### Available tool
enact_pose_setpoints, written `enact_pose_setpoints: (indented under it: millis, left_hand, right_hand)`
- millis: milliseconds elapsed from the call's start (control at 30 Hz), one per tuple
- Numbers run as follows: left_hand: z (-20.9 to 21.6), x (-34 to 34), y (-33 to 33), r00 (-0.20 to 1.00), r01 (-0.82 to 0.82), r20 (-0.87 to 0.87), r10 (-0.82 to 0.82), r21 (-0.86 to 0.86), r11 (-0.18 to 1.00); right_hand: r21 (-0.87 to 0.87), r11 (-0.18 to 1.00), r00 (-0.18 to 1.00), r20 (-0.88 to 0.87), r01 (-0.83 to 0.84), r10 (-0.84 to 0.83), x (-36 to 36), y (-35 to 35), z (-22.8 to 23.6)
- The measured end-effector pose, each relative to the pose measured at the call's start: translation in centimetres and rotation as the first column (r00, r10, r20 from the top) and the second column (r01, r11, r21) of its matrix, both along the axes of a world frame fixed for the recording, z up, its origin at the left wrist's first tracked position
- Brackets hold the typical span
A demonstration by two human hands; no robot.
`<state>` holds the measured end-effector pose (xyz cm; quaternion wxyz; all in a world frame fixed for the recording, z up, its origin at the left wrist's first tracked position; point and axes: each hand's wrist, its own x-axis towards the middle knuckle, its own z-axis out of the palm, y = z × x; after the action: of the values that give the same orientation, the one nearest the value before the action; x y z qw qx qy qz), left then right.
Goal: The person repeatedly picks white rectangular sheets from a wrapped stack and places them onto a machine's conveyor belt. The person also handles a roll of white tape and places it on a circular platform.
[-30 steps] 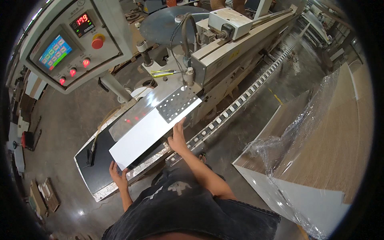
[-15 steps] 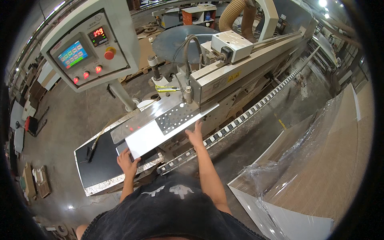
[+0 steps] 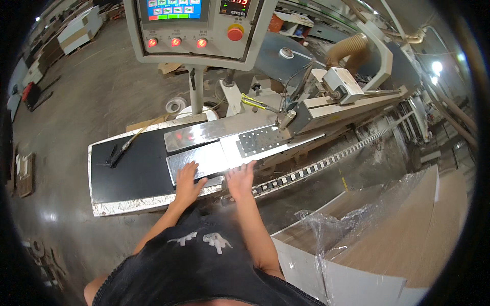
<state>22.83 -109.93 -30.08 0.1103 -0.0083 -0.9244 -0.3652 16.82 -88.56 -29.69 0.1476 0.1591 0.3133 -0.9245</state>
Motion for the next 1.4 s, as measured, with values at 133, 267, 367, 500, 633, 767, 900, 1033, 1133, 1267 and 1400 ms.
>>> enact_pose_setpoints:
  millis: [133,267,367,500,633,767,900,1033,1133,1267,1400]
  left_hand:
    - [0.2,3.1,-3.0,0.994,0.027,-0.105,-0.014,0.125,0.992]
    - [4.5,2.7,-0.6,0.955,0.286,-0.158,-0.252,0.246,0.926]
    - [8.2,2.5,2.6,0.919,0.393,-0.117,-0.377,0.376,0.839]
    - [11.6,1.6,4.9,0.909,0.415,-0.195,-0.367,0.470,0.779]
    - [19.0,3.4,11.1,0.815,0.577,-0.318,-0.484,0.363,0.732]
    - [28.8,9.3,20.9,0.583,0.796,-0.509,-0.633,0.200,0.572]
    - [39.2,16.7,31.3,0.101,0.896,-0.736,-0.670,-0.226,0.383]
    - [49.4,25.1,44.6,-0.363,0.731,-0.755,-0.546,-0.594,0.336]
    - [55.4,29.1,51.9,-0.448,0.648,-0.729,-0.518,-0.664,0.374]
    - [60.4,33.5,58.6,-0.376,0.550,-0.605,-0.703,-0.755,0.356]
    - [62.5,34.9,61.3,-0.515,0.365,-0.461,-0.722,-0.881,0.301]
  right_hand:
    - [-0.063,0.985,0.986,-0.041,0.159,-0.162,-1.4,1.5,1.1]
    - [0.041,0.948,0.944,0.085,0.316,-0.319,-1.0,5.1,0.1]
    - [0.125,0.945,0.952,0.020,0.302,-0.307,3.2,5.5,1.1]
    - [0.140,0.973,0.969,-0.192,0.182,-0.153,13.9,5.8,6.0]
    - [0.128,0.972,0.944,-0.293,0.198,-0.154,27.3,10.5,9.7]
    - [0.103,0.920,0.901,-0.271,0.377,-0.339,38.4,16.5,9.1]
    - [0.113,0.838,0.832,-0.251,0.534,-0.496,46.7,20.8,9.3]
    - [0.195,0.720,0.742,-0.269,0.666,-0.614,55.2,23.2,11.1]
    - [0.253,0.668,0.714,-0.269,0.700,-0.646,58.4,23.8,9.5]
    - [0.270,0.615,0.672,-0.291,0.741,-0.682,62.2,25.0,8.5]
    - [0.302,0.570,0.639,-0.233,0.764,-0.733,64.8,26.0,8.8]
